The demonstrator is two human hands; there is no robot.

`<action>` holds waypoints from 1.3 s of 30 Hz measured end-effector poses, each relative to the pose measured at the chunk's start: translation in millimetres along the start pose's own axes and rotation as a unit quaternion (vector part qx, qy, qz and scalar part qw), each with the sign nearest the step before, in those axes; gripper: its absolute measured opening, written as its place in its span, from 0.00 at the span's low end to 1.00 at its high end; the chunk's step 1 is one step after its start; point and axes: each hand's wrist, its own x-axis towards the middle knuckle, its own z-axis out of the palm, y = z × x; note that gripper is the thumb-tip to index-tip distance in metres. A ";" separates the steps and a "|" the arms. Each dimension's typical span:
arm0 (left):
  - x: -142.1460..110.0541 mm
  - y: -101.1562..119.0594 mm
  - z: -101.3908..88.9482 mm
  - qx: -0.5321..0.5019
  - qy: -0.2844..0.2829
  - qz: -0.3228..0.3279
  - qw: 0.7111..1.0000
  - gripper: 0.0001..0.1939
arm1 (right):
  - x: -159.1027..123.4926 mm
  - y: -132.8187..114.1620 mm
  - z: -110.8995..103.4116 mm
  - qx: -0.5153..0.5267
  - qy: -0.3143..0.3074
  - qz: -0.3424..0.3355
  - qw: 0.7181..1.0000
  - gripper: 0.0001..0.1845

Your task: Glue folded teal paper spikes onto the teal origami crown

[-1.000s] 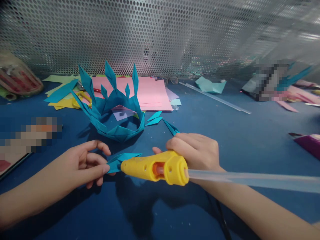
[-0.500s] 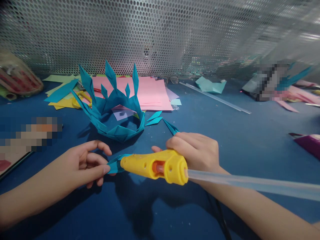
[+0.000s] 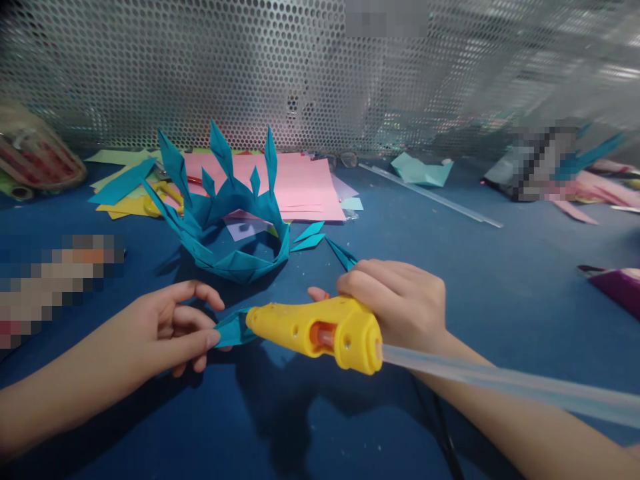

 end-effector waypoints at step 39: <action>2.0 -2.6 -1.9 0.010 -0.018 0.007 1.000 0.15 | -3.0 -10.7 4.3 0.049 -0.001 0.003 0.999 0.14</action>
